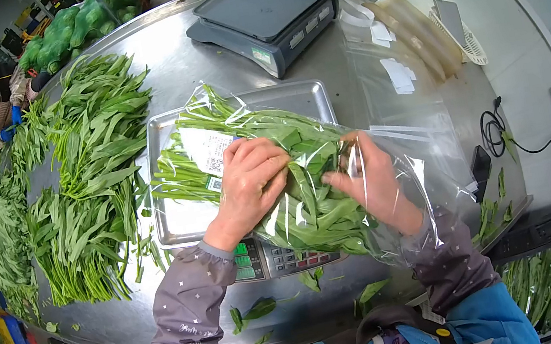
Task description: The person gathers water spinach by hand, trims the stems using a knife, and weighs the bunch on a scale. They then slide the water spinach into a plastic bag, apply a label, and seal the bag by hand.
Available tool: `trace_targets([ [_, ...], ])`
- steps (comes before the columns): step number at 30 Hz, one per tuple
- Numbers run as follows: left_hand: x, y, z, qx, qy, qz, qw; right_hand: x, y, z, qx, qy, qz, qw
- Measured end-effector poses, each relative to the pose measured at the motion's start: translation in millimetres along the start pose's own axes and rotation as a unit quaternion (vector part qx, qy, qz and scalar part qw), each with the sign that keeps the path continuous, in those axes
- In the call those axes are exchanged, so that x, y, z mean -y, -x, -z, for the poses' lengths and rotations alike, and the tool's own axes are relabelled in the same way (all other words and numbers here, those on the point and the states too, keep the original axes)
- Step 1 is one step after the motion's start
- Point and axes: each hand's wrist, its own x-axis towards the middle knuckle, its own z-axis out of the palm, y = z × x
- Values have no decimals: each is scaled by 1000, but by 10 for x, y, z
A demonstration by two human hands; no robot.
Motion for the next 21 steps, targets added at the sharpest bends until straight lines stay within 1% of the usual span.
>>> trace_targets([
  [1,-3,2,4,-1,-1,0,1000,-25,-24,-9,8,-50,5,999],
  [2,-6,7,11,-1,-9,-9,1000,-39,-28,-24,9,-50,6,999],
  [4,-5,24,9,-3,-16,-17,1000,-55,-22,-48,1,-186,-49,981],
  [5,2,28,3,-7,-21,-24,999,-50,-22,-40,2,-185,-50,981],
  [7,8,32,-7,-11,-26,-32,999,-7,-28,2,70,-184,-102,975],
  [8,7,35,-10,-9,-36,-41,998,45,-33,15,70,-184,-102,975],
  [10,15,39,-11,-5,-46,-50,998,148,-47,17,104,-189,-132,968],
  [11,24,44,-11,-6,-52,-55,997,150,-57,2,104,-190,-132,967],
  [13,26,57,-12,-6,-58,-59,997,141,-65,-20,95,-148,-95,980],
  [14,22,58,-17,-9,-48,-41,998,104,-63,-33,95,-148,-95,980],
  [16,11,59,-35,-12,-36,-23,999,3,-54,-66,56,-25,40,997],
  [18,-3,60,-62,-28,24,39,999,-5,-45,-86,45,-6,21,999],
  [19,-19,49,-65,-34,39,57,997,-10,-37,-101,34,12,1,999],
  [20,-20,50,-67,-34,39,58,997,-20,-32,-113,34,12,1,999],
  [21,-20,52,-68,-31,49,66,996,-33,-27,-125,32,-41,-46,998],
])
